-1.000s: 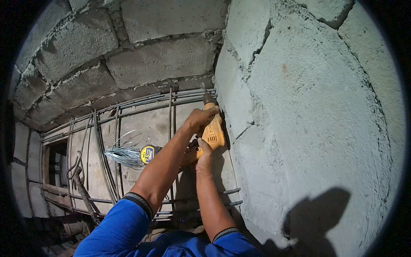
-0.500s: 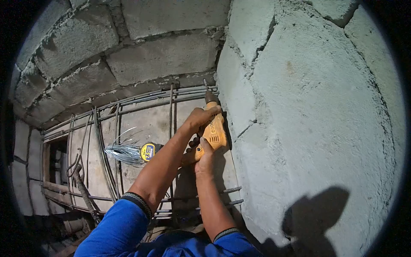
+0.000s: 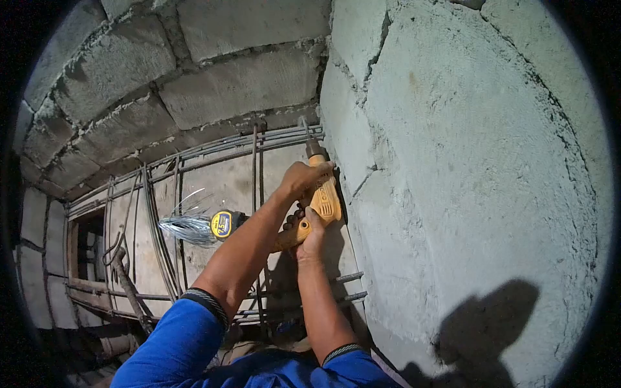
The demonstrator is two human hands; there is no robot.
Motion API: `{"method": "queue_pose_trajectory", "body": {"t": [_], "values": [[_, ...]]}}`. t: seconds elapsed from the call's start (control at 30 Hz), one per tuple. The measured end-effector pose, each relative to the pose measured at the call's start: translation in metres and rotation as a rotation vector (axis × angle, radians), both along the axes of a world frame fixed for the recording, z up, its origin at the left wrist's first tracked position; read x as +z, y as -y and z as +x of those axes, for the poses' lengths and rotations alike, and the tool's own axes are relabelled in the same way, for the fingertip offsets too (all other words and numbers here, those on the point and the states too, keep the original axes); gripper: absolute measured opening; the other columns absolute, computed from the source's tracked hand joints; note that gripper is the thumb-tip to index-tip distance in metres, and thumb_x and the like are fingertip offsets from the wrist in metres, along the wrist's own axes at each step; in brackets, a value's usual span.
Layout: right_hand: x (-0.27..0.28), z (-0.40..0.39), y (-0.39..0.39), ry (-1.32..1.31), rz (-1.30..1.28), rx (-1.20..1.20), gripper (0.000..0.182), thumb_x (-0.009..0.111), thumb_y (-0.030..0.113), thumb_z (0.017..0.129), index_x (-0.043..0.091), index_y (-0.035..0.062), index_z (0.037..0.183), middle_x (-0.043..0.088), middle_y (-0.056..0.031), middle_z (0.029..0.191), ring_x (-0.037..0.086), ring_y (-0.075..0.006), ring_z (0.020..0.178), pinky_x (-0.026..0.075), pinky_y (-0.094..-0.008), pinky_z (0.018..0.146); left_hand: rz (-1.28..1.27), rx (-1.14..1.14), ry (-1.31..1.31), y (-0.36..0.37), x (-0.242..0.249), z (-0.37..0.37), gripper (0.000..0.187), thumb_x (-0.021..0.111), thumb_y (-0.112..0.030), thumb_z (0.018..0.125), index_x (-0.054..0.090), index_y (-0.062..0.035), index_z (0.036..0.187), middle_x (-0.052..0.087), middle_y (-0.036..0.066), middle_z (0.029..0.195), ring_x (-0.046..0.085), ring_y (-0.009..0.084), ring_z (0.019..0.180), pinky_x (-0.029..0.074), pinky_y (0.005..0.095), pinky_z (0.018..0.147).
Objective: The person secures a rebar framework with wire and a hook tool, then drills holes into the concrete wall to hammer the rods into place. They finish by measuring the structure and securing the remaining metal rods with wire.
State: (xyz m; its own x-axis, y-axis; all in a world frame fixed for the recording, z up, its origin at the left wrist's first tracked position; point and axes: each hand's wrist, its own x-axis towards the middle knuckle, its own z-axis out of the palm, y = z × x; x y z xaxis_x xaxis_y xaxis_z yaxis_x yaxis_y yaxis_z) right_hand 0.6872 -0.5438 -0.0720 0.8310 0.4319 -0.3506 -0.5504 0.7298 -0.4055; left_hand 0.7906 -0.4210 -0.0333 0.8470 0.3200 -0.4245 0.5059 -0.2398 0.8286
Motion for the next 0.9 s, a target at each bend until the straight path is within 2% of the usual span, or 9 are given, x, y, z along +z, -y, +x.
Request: {"method": "queue_pose_trajectory", "body": {"t": [0.07,0.13,0.17,0.23,0.33,0.57,0.67,0.77,0.9], "values": [[0.005,-0.003,-0.001,0.016,-0.035,-0.021,0.024,0.066,0.021,0.089,0.06,0.0093,0.109,0.061,-0.0037,0.087,0.062,-0.0208,0.076,0.055,-0.0363,0.067,0.023,-0.016,-0.033,0.002,0.003,-0.001,0.075,0.071,-0.066,0.074,0.072,0.0077,0.088,0.071,0.018,0.078,0.071,0.0258,0.069,0.055,0.0364,0.066],[0.004,0.001,-0.005,0.044,-0.026,0.002,0.026,0.065,0.023,0.09,0.059,0.0086,0.11,0.061,-0.004,0.088,0.062,-0.0206,0.077,0.055,-0.036,0.068,0.001,0.12,-0.126,0.002,0.017,-0.003,0.054,0.074,-0.059,0.075,0.075,-0.0155,0.106,0.069,0.014,0.078,0.069,0.0256,0.064,0.054,0.0352,0.06],[0.002,0.003,-0.008,0.05,-0.023,0.004,0.026,0.065,0.023,0.09,0.059,0.0086,0.11,0.061,-0.004,0.088,0.062,-0.0206,0.077,0.055,-0.036,0.068,0.004,0.122,-0.12,-0.004,0.007,0.0,0.054,0.074,-0.059,0.075,0.075,-0.0155,0.106,0.069,0.014,0.078,0.069,0.0256,0.064,0.054,0.0352,0.06],[-0.002,0.007,-0.012,0.044,-0.004,0.008,0.027,0.063,0.025,0.091,0.059,0.0079,0.111,0.062,-0.0046,0.09,0.063,-0.0208,0.079,0.055,-0.0368,0.07,0.282,-0.138,0.135,-0.016,-0.025,0.009,0.072,0.074,-0.062,0.074,0.071,0.0056,0.099,0.07,0.018,0.082,0.071,0.0277,0.07,0.055,0.0371,0.062],[-0.001,0.01,-0.015,0.052,0.101,0.043,0.026,0.062,0.026,0.092,0.06,0.0076,0.111,0.063,-0.0055,0.09,0.064,-0.0217,0.08,0.056,-0.0376,0.072,0.067,0.072,0.007,-0.005,0.023,-0.003,0.081,0.074,-0.063,0.073,0.068,0.0156,0.091,0.071,0.021,0.086,0.072,0.0285,0.075,0.056,0.0378,0.065],[0.008,0.026,-0.03,0.099,0.005,0.035,0.02,0.059,0.02,0.092,0.063,0.0054,0.105,0.064,-0.0064,0.086,0.064,-0.0212,0.078,0.055,-0.0358,0.071,0.11,0.03,-0.077,-0.022,0.037,0.015,0.08,0.074,-0.063,0.074,0.068,0.014,0.093,0.071,0.021,0.089,0.072,0.0272,0.079,0.056,0.0383,0.067],[0.002,0.035,-0.048,0.193,-0.33,-0.126,0.023,0.057,0.019,0.092,0.063,0.0035,0.108,0.065,-0.0091,0.092,0.064,-0.0238,0.079,0.056,-0.0394,0.071,0.069,0.023,-0.133,-0.029,0.047,0.028,0.079,0.074,-0.062,0.074,0.068,0.0138,0.094,0.071,0.021,0.09,0.072,0.0286,0.08,0.055,0.0387,0.066],[-0.005,0.03,-0.054,0.015,-0.096,-0.065,0.025,0.056,0.021,0.092,0.062,0.0034,0.109,0.064,-0.0093,0.093,0.064,-0.0235,0.08,0.056,-0.0393,0.072,0.191,0.017,-0.106,-0.032,0.046,0.019,0.068,0.069,-0.062,0.076,0.073,0.0032,0.096,0.072,0.019,0.087,0.073,0.0283,0.078,0.055,0.0372,0.072],[-0.044,0.04,-0.061,0.036,-0.139,-0.068,0.027,0.055,0.021,0.092,0.062,0.0044,0.111,0.063,-0.0088,0.092,0.063,-0.0232,0.079,0.056,-0.039,0.072,0.153,0.038,-0.114,-0.036,0.043,0.021,0.071,0.07,-0.061,0.074,0.072,0.0078,0.092,0.072,0.022,0.091,0.072,0.0299,0.08,0.055,0.0372,0.074]]}}
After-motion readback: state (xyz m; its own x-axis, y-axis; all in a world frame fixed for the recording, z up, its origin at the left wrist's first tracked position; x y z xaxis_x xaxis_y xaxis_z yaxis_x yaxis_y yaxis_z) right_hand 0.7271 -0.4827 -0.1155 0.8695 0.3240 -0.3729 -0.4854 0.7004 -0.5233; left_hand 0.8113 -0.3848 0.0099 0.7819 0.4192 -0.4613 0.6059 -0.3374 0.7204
